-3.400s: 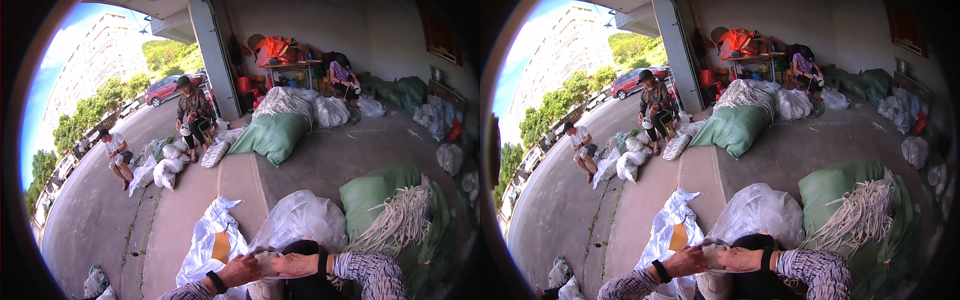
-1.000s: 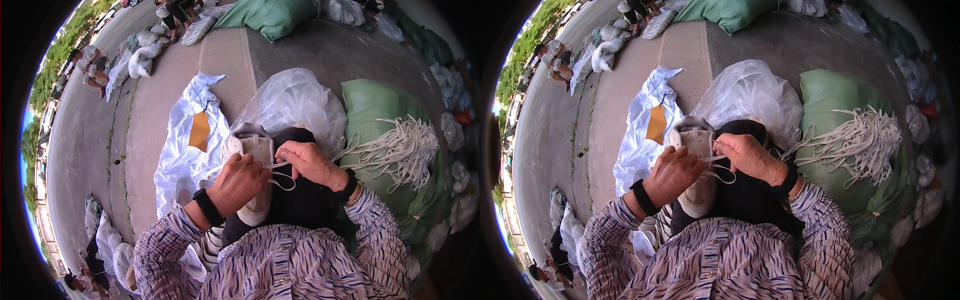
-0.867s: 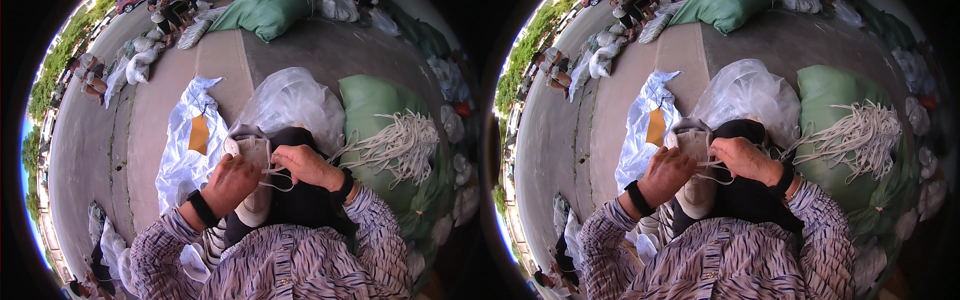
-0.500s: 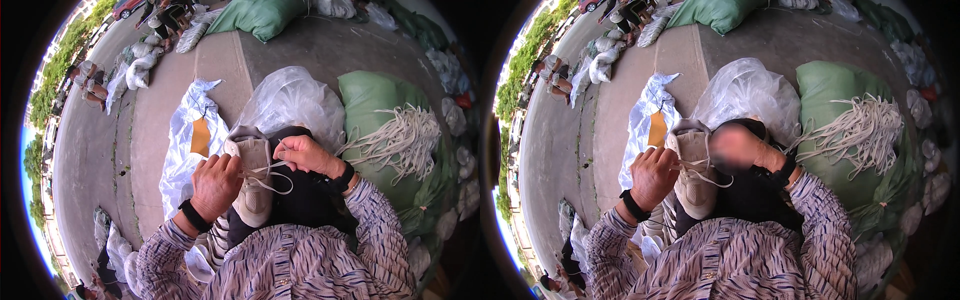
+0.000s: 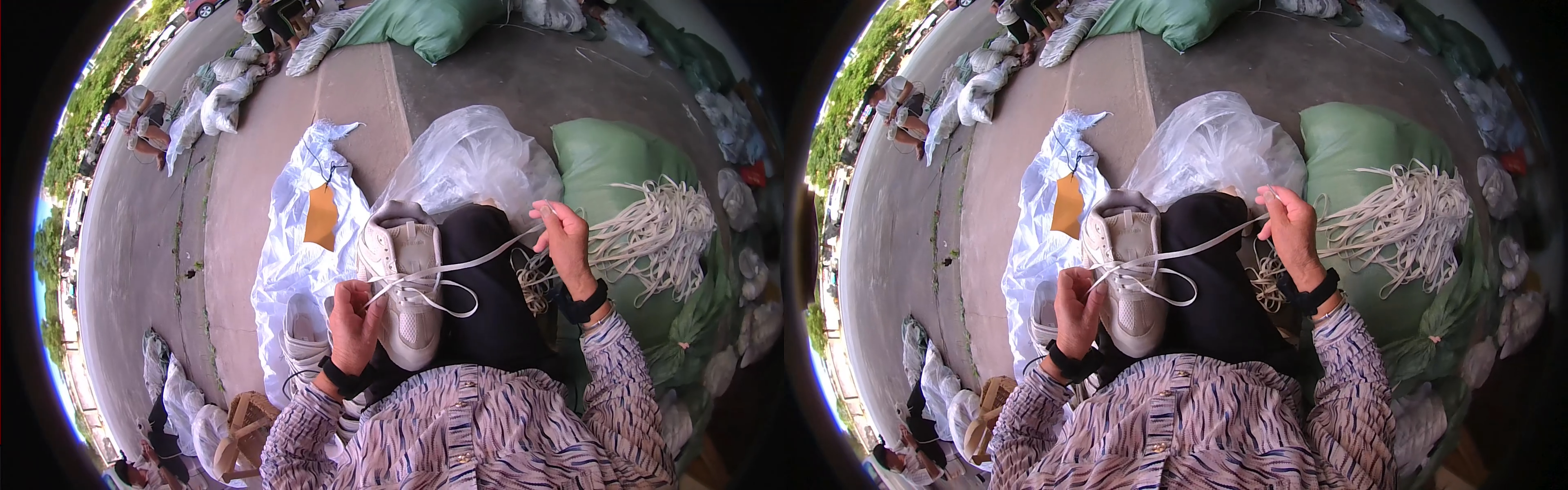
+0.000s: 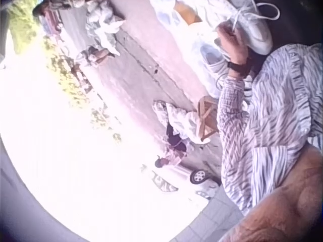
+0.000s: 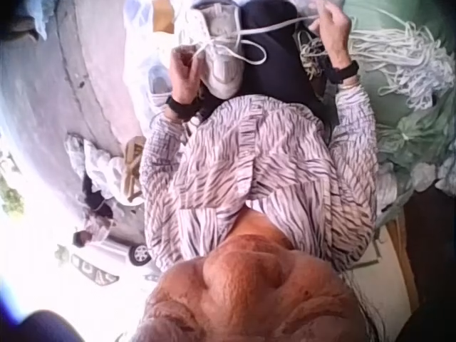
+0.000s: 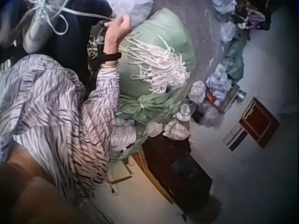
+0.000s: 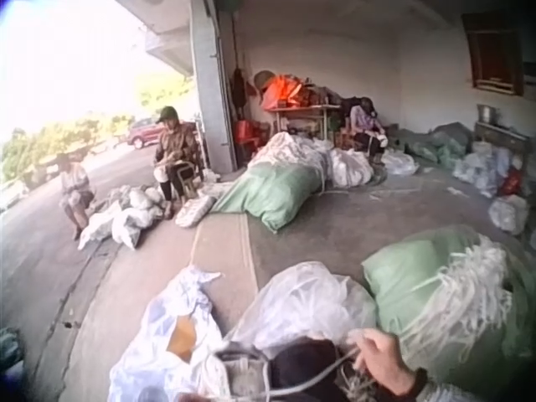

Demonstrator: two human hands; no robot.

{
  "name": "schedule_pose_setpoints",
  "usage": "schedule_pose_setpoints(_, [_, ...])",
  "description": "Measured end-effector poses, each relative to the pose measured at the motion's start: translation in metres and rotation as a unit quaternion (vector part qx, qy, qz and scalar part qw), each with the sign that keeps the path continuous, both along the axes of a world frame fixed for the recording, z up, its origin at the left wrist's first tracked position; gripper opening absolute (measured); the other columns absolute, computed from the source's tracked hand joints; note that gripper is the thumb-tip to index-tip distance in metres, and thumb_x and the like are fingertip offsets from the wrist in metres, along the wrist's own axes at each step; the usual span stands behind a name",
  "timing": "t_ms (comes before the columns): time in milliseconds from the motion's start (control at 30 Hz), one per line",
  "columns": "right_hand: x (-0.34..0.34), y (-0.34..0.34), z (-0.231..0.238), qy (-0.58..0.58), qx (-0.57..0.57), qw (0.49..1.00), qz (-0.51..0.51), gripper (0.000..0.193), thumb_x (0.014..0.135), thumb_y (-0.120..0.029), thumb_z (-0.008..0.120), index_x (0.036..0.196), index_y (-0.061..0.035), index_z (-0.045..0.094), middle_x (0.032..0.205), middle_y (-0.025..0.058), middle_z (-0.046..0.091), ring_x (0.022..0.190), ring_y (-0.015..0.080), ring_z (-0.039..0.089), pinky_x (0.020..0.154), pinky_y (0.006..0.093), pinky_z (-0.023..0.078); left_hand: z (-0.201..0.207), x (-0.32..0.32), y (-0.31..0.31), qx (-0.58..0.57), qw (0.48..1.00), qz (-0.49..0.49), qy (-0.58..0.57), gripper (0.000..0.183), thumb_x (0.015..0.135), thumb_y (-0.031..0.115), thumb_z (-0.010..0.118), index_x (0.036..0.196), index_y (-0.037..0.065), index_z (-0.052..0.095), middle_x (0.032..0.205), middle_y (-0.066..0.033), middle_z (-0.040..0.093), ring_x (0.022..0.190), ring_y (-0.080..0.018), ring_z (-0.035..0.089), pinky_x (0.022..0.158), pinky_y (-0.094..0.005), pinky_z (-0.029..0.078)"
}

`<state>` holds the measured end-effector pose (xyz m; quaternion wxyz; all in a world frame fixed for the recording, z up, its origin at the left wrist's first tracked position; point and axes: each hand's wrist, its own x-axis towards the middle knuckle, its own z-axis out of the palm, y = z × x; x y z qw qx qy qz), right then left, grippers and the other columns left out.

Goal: Lacing a white sneaker.

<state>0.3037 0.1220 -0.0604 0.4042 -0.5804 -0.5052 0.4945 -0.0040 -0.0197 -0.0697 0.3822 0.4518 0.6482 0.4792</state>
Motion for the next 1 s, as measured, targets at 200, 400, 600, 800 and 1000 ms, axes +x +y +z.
schedule_pose_setpoints(200, [-0.081,-0.060,0.053,0.013,-0.065,0.923,0.380,0.023,0.093,-0.015,0.049,0.096,0.0055,0.059,0.073,0.0132,0.064,0.047,0.0163,0.061,0.047,0.0271,0.047,0.015,-0.018,0.014,0.047,0.995,-0.054,0.075,0.020,0.085,-0.001,0.059,0.100,0.005,0.048,0.079,0.0028,0.050,0.066,-0.0039,0.044,0.058,-0.0185,0.038])
schedule_pose_setpoints(400, [-0.072,-0.048,0.046,0.008,-0.178,0.902,0.393,0.020,0.091,-0.015,0.051,0.090,0.0026,0.061,0.069,0.0071,0.062,0.046,0.0086,0.054,0.045,0.0245,0.045,0.048,-0.066,0.033,-0.072,0.895,0.007,-0.439,0.016,0.091,0.010,0.050,0.107,0.010,0.052,0.061,0.0063,0.037,0.046,-0.0030,0.027,0.042,-0.0187,0.022])
schedule_pose_setpoints(600, [-0.077,-0.039,0.037,0.015,0.079,0.917,0.391,0.015,0.089,-0.006,0.053,0.098,0.0003,0.064,0.079,0.0043,0.065,0.049,0.0057,0.053,0.047,0.0202,0.043,0.077,-0.134,0.063,0.062,0.900,0.088,-0.423,0.002,0.091,0.009,0.052,0.093,0.010,0.051,0.059,0.0074,0.035,0.047,-0.0028,0.026,0.041,-0.0196,0.022])
schedule_pose_setpoints(800, [-0.088,-0.033,0.037,-0.084,0.199,0.944,0.248,0.016,0.087,-0.006,0.055,0.101,0.0004,0.060,0.091,0.0117,0.066,0.057,0.0181,0.059,0.054,0.0279,0.047,0.080,-0.206,0.048,0.047,0.930,0.148,-0.333,0.003,0.090,0.010,0.054,0.090,0.012,0.051,0.059,0.0082,0.035,0.048,-0.0028,0.027,0.042,-0.0200,0.022])
schedule_pose_setpoints(1000, [-0.050,-0.054,0.019,-0.096,0.186,0.928,0.308,0.008,0.083,-0.009,0.063,0.086,-0.0024,0.064,0.074,0.0078,0.065,0.054,0.0154,0.058,0.050,0.0285,0.044,0.028,-0.212,0.008,-0.045,0.934,0.195,-0.297,0.008,0.087,0.005,0.051,0.089,0.013,0.052,0.057,0.0096,0.034,0.043,-0.0016,0.024,0.036,-0.0194,0.017])
